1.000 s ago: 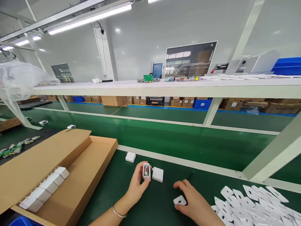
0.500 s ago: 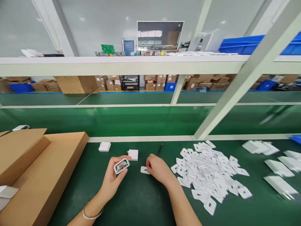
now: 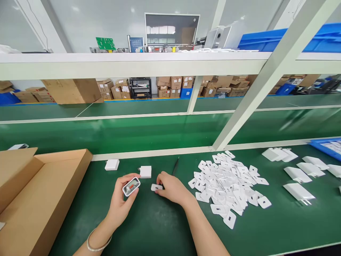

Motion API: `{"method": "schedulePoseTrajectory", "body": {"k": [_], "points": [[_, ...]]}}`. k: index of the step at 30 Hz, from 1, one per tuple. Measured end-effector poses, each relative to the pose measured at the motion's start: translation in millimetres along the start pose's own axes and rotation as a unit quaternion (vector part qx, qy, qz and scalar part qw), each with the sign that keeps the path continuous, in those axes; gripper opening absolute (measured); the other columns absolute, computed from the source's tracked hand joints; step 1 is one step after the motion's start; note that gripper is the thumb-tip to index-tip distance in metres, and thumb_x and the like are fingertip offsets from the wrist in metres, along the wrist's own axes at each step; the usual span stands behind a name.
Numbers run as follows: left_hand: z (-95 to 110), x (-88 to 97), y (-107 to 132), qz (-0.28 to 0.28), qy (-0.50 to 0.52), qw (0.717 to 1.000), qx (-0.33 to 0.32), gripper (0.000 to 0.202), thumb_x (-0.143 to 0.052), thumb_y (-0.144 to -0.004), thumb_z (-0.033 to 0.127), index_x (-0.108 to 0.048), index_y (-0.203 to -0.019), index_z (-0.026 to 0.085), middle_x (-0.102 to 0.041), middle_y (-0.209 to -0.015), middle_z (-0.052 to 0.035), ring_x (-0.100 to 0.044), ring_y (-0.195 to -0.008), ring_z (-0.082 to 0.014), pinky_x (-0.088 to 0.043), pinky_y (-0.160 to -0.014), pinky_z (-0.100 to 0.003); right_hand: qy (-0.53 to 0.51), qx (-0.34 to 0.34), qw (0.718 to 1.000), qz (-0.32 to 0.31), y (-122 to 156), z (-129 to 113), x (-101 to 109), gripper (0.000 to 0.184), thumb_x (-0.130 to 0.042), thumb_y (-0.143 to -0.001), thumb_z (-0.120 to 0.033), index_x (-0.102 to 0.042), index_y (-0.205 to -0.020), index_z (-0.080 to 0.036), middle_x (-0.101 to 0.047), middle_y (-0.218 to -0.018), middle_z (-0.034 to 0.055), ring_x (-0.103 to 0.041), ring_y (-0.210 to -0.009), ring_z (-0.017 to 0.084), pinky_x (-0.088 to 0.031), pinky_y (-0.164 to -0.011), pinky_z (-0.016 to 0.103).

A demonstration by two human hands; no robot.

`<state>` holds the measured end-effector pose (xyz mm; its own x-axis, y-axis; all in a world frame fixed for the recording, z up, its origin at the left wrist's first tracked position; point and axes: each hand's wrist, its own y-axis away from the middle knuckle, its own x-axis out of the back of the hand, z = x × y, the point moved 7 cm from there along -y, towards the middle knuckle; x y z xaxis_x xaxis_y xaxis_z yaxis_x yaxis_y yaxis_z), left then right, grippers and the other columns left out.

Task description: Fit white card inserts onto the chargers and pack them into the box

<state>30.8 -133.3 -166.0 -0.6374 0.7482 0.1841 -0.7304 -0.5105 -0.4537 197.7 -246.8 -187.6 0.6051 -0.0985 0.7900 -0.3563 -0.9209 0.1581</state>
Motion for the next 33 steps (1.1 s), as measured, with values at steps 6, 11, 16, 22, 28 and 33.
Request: {"method": "schedulePoseTrajectory", "body": {"k": [6, 11, 16, 22, 28, 33], "points": [[-9.7, -3.1, 5.1, -0.001, -0.054, 0.997, 0.059, 0.028, -0.059, -0.099, 0.027, -0.048, -0.125, 0.024, -0.064, -0.120, -0.0069, -0.066, -0.102, -0.0163, -0.054, -0.086, -0.029, 0.064, -0.209, 0.937, 0.273, -5.3, 58.2, 42.2, 0.049, -0.056, -0.098, -0.042, -0.052, -0.137, -0.015, -0.067, -0.114, 0.0138, -0.065, -0.099, 0.028, -0.044, -0.076, 0.034], [-10.1, -12.7, 8.6, -0.033, -0.111, 0.992, 0.056, 0.029, -0.060, -0.096, 0.028, -0.049, -0.122, 0.023, -0.067, -0.110, -0.0069, -0.068, -0.091, -0.0178, -0.055, -0.076, -0.028, -0.023, -0.203, 0.934, 0.294, -20.3, 80.2, 38.5, 0.035, -0.051, -0.092, -0.018, -0.067, -0.123, -0.019, -0.072, -0.094, 0.0098, -0.067, -0.082, 0.025, -0.044, -0.075, 0.034], [0.4, -17.0, 5.7, -0.043, -0.161, 0.986, 0.010, 0.029, -0.061, -0.093, 0.023, -0.051, -0.120, 0.024, -0.065, -0.103, -0.0034, -0.065, -0.077, -0.0139, -0.052, -0.066, -0.024, -0.279, -0.139, 0.873, 0.376, -6.2, 70.6, 46.1, 0.033, -0.041, -0.099, -0.033, -0.065, -0.117, -0.019, -0.072, -0.089, 0.0061, -0.067, -0.080, 0.017, -0.051, -0.077, 0.030], [17.3, -15.2, 1.3, -0.031, -0.192, 0.980, -0.042, 0.041, -0.059, -0.092, 0.017, -0.053, -0.131, 0.027, -0.061, -0.105, -0.0027, -0.062, -0.076, -0.0107, -0.051, -0.066, -0.021, -0.593, -0.032, 0.708, 0.382, 8.8, 35.7, 42.7, 0.035, -0.080, -0.081, -0.046, -0.068, -0.094, -0.016, -0.057, -0.065, -0.0018, -0.050, -0.061, 0.009, -0.043, -0.062, 0.022], [28.3, -11.1, 1.9, 0.001, -0.232, 0.969, -0.089, 0.051, -0.060, -0.089, 0.012, -0.055, -0.138, 0.026, -0.061, -0.106, -0.0046, -0.064, -0.081, -0.0118, -0.051, -0.067, -0.019, -0.463, 0.127, 0.810, 0.337, 23.8, -37.4, 21.0, 0.031, -0.051, -0.104, -0.041, -0.072, -0.097, -0.019, -0.066, -0.091, 0.0058, -0.061, -0.076, 0.012, -0.050, -0.072, 0.027], [27.3, -6.1, 1.3, 0.030, -0.236, 0.966, -0.098, 0.056, -0.060, -0.087, 0.008, -0.055, -0.139, 0.026, -0.061, -0.108, -0.0053, -0.065, -0.086, -0.0130, -0.052, -0.070, -0.020, -0.437, 0.261, 0.807, 0.299, 36.2, -72.5, -2.1, 0.015, -0.051, -0.103, -0.024, -0.063, -0.112, -0.027, -0.058, -0.083, 0.0021, -0.057, -0.077, 0.015, -0.053, -0.077, 0.034]]}}
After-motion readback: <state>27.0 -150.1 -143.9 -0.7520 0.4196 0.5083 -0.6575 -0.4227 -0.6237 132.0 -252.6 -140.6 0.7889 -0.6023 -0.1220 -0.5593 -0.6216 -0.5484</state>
